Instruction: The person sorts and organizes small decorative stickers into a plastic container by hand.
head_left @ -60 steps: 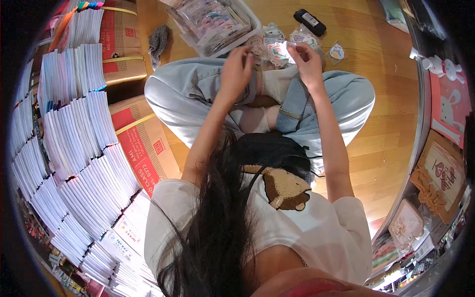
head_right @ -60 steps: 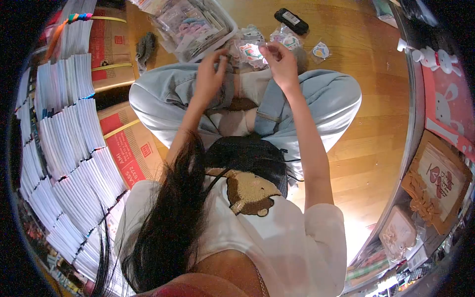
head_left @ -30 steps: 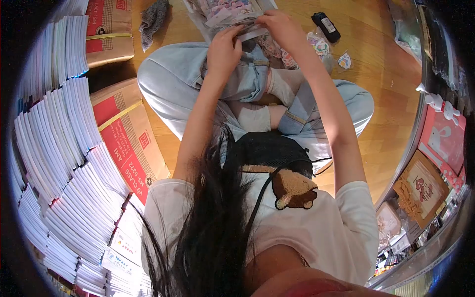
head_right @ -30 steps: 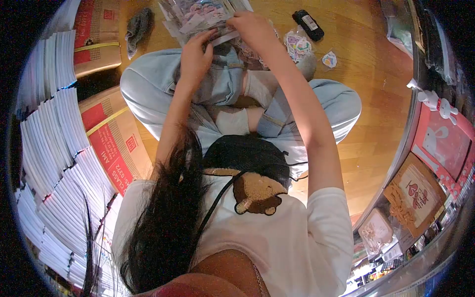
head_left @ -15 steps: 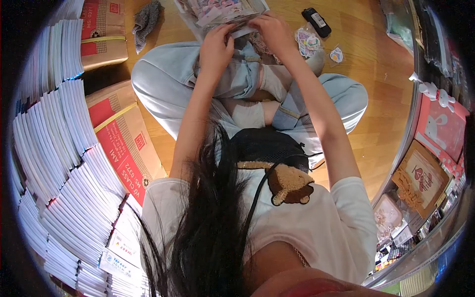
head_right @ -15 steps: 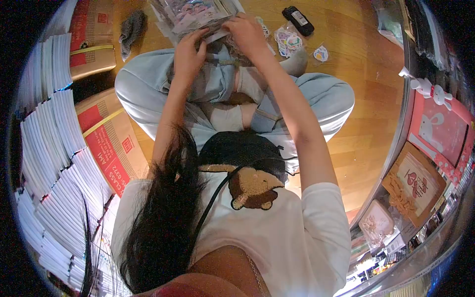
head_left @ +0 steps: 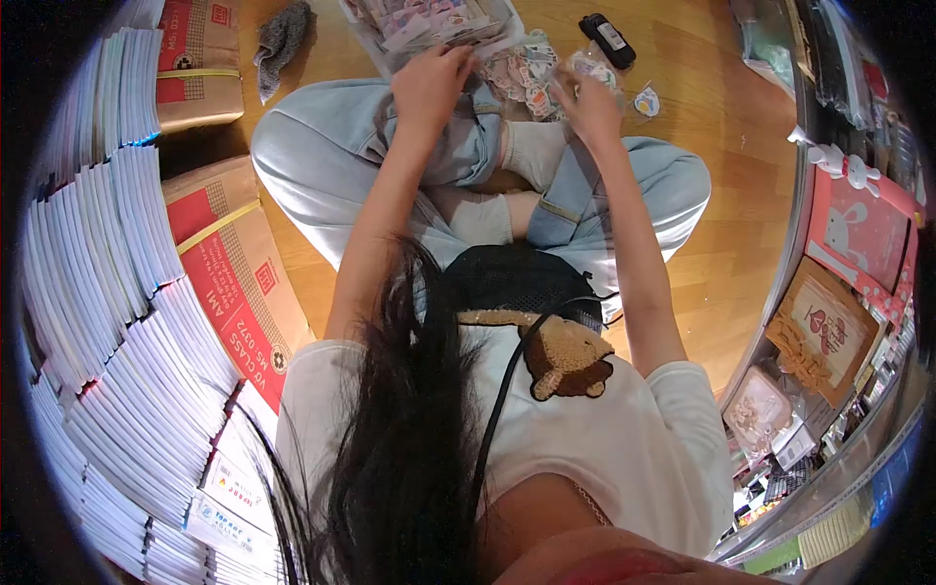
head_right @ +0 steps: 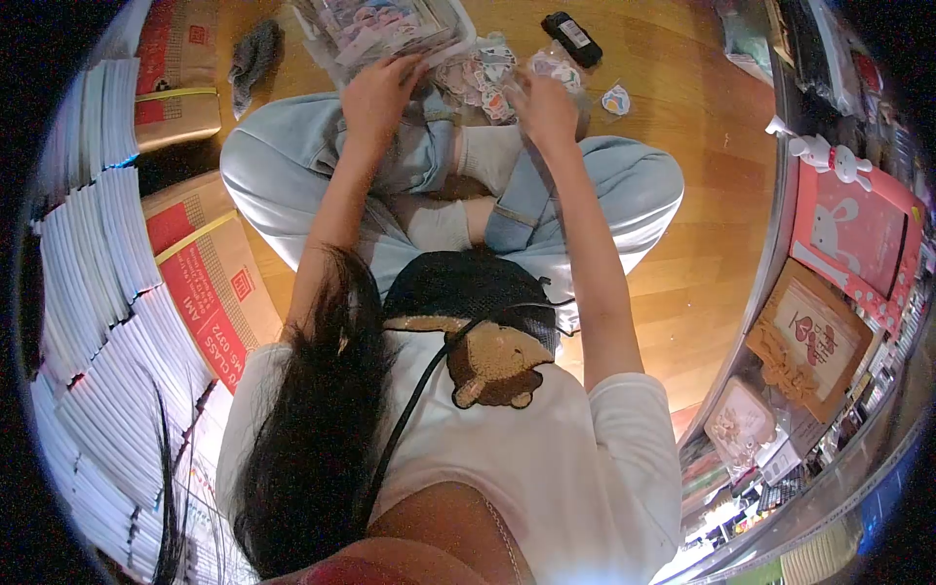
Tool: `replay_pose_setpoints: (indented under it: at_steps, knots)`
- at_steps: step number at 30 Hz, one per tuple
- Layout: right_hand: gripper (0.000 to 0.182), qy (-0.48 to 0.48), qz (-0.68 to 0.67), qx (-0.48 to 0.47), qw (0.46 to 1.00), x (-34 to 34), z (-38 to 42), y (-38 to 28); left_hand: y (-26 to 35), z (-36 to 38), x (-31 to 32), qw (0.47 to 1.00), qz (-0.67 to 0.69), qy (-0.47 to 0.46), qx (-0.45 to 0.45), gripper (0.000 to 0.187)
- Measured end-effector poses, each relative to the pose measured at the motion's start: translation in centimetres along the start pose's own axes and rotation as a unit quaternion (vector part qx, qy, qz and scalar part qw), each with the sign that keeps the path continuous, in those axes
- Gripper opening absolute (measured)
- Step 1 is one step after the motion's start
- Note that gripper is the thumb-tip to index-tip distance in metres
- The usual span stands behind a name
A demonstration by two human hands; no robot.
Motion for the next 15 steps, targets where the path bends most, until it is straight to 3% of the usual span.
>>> replay_pose_setpoints:
  at_steps: [1,7,10,13,15]
  knots:
    - [0.048,0.0,0.047,-0.028,0.998,1.1,0.5,0.5,-0.1,-0.2,0.1,1.0,-0.008,0.011,-0.004,0.019]
    - [0.054,0.043,0.152,-0.03,0.987,2.8,0.8,0.4,-1.0,-0.3,0.2,0.998,-0.008,0.023,-0.054,0.021]
    - [0.051,0.088,0.131,-0.049,0.986,2.4,0.9,0.8,-0.9,-0.5,-0.1,0.997,0.013,0.006,-0.076,0.026]
    - [0.043,0.066,0.0,-0.017,0.998,2.4,1.0,1.4,-1.0,-0.4,-0.1,0.996,0.02,-0.006,-0.088,0.028]
    - [0.04,0.071,-0.019,-0.006,0.997,1.8,1.1,1.4,-1.2,-0.4,0.0,0.996,0.025,-0.007,-0.085,0.028]
Point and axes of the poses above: each hand's wrist, its own z-axis away from the middle knuckle, its own x-axis out of the palm, y = z × x, the point moved 3 cm from there along -z, towards the middle knuckle, and after that the axes turned 1 degree about -z, right-handed, at the moved point
